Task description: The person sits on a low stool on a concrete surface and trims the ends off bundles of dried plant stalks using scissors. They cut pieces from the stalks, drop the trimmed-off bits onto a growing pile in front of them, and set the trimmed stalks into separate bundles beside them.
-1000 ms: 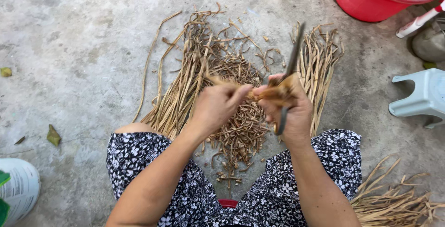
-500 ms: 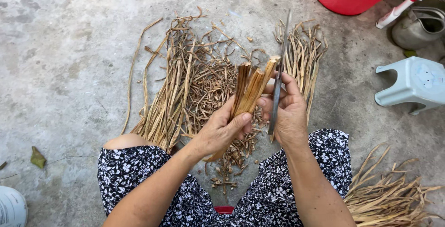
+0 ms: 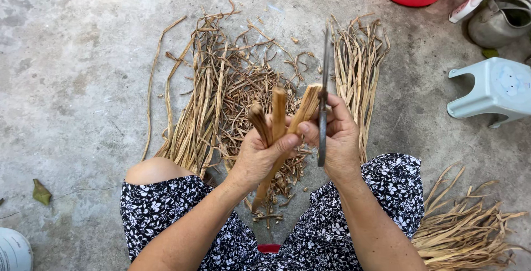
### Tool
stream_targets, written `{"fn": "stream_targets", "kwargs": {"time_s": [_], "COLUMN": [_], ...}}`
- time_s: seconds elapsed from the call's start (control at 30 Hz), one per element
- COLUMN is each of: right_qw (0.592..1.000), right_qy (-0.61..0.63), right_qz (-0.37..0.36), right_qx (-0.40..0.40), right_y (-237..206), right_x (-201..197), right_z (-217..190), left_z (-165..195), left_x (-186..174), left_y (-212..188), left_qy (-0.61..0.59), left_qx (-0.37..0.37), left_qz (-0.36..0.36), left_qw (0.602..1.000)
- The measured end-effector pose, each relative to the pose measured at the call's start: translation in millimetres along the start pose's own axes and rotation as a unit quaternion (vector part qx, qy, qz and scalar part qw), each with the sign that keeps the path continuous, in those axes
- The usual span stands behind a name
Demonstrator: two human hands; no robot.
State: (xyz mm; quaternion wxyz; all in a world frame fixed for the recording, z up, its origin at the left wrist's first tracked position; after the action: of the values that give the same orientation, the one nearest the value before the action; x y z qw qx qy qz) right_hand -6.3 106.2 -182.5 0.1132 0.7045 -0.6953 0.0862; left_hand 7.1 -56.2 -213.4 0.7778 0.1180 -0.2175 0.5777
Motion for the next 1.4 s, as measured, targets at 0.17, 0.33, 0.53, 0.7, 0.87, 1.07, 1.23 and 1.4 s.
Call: {"fn": "stream_targets", "kwargs": {"time_s": [0.17,0.33,0.53,0.7,0.87,1.07,1.23,1.4], "right_qw": [0.986,0.95,0.931,0.917,0.914,0.939,0.966,0.966], "right_qy": [-0.144,-0.297,-0.356,-0.392,-0.398,-0.341,-0.254,-0.256], "right_qz": [-0.033,-0.056,-0.064,-0.063,-0.046,-0.036,-0.041,-0.03], "right_qx": [-0.076,-0.079,-0.051,-0.045,-0.057,-0.038,-0.01,0.029], "right_y": [-2,-5,-10,-9,-12,-12,-11,-10], "right_x": [1,10,15,21,23,19,16,13], "right_z": [-11,-6,-5,-5,-6,-1,9,15], "left_z": [6,8,8,10,4,1,7,7], "left_x": [-5,-10,-9,-8,-7,-9,-9,-11], "left_y": [-2,0,-1,-3,-2,-2,-4,-4], "left_qy": [-0.031,-0.031,-0.026,-0.023,-0.038,0.013,-0.015,-0.019], "left_qx": [0.016,0.045,0.072,0.048,0.099,0.099,0.093,0.076], "left_qz": [0.063,0.113,0.11,0.112,0.079,0.101,0.09,0.089], "left_qw": [0.997,0.992,0.991,0.992,0.991,0.99,0.991,0.993]}}
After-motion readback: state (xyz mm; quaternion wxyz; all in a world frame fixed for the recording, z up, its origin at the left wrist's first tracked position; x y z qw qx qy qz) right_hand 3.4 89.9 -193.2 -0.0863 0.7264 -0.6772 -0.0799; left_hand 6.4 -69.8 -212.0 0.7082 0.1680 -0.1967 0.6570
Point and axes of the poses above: each hand's wrist, its own y-axis towards the middle knuckle, its own x-axis out of the palm, z = x × y, the point moved 2 cm from there along y, towards the middle knuckle
